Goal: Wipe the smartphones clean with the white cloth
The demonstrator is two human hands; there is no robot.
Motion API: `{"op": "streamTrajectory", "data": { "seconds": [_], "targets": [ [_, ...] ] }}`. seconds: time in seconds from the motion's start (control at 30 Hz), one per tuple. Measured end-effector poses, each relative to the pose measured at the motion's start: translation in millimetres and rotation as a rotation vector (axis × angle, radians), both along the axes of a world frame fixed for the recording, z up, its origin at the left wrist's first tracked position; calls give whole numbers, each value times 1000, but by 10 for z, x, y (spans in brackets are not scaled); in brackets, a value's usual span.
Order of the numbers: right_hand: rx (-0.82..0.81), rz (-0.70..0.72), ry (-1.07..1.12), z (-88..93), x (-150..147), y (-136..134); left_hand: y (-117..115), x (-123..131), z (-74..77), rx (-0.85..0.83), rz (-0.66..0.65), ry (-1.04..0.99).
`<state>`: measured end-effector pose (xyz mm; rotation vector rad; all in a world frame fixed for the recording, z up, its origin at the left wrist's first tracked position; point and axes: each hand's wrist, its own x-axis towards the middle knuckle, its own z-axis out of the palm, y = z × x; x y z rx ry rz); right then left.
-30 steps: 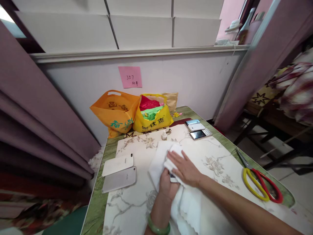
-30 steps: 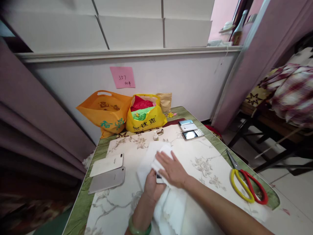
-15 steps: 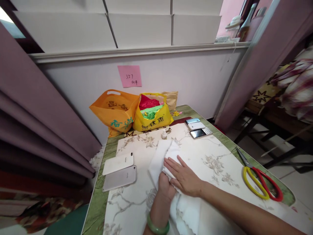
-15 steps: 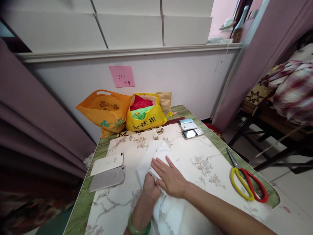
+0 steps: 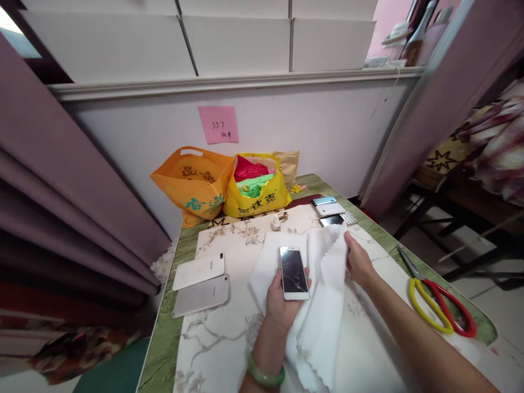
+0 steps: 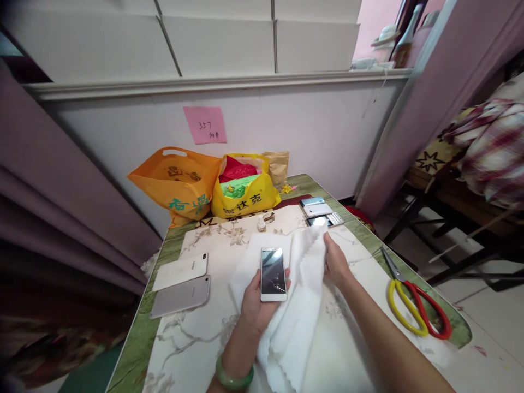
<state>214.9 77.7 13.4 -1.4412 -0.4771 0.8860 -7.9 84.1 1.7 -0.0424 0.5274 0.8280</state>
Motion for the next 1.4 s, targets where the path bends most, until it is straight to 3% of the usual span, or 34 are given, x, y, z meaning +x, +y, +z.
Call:
{"op": "streamTrajectory", "data": {
  "seconds": [0.1,0.2,0.3,0.37,0.43,0.47,0.5,0.6,0.67,0.8,1.0,1.23,1.33,1.4],
  "targets": [
    [99,15,291,39,-51,-2,1,15,12,-1,10,9],
    [136,123,319,73,-164,53,-9,15,50,24,29,19],
    [65,-24,37,101,-181,64,-13,3,66,33,33,15],
    [41,-243,-315,134,-147,-11,-9,-1,55,31,33,8],
    [91,-326,-678,193,-138,-166,-1,2,31,33,33,2],
    [133,-246,-821,231,-160,-267,4,6,18,42,32,-3],
    [182,-72,-930,273,-201,-376,8,11,6,53,30,-8],
    [228,786,-1092,380,-402,-685,8,25,-7,80,17,-16],
    [159,1011,-1175,410,-527,-832,-5,32,16,83,16,-5],
    [35,1071,-1330,379,-581,-980,-40,48,138,68,31,15],
    [-5,1061,-1451,377,-400,-1164,-69,67,259,18,25,20],
    [-23,1086,-1381,567,-117,-1614,-34,48,95,58,54,83],
    [-110,1099,-1171,580,103,-1616,-5,39,16,84,50,79],
    [-191,967,-1033,531,294,-1500,8,35,-13,97,40,74]
  ]
}}
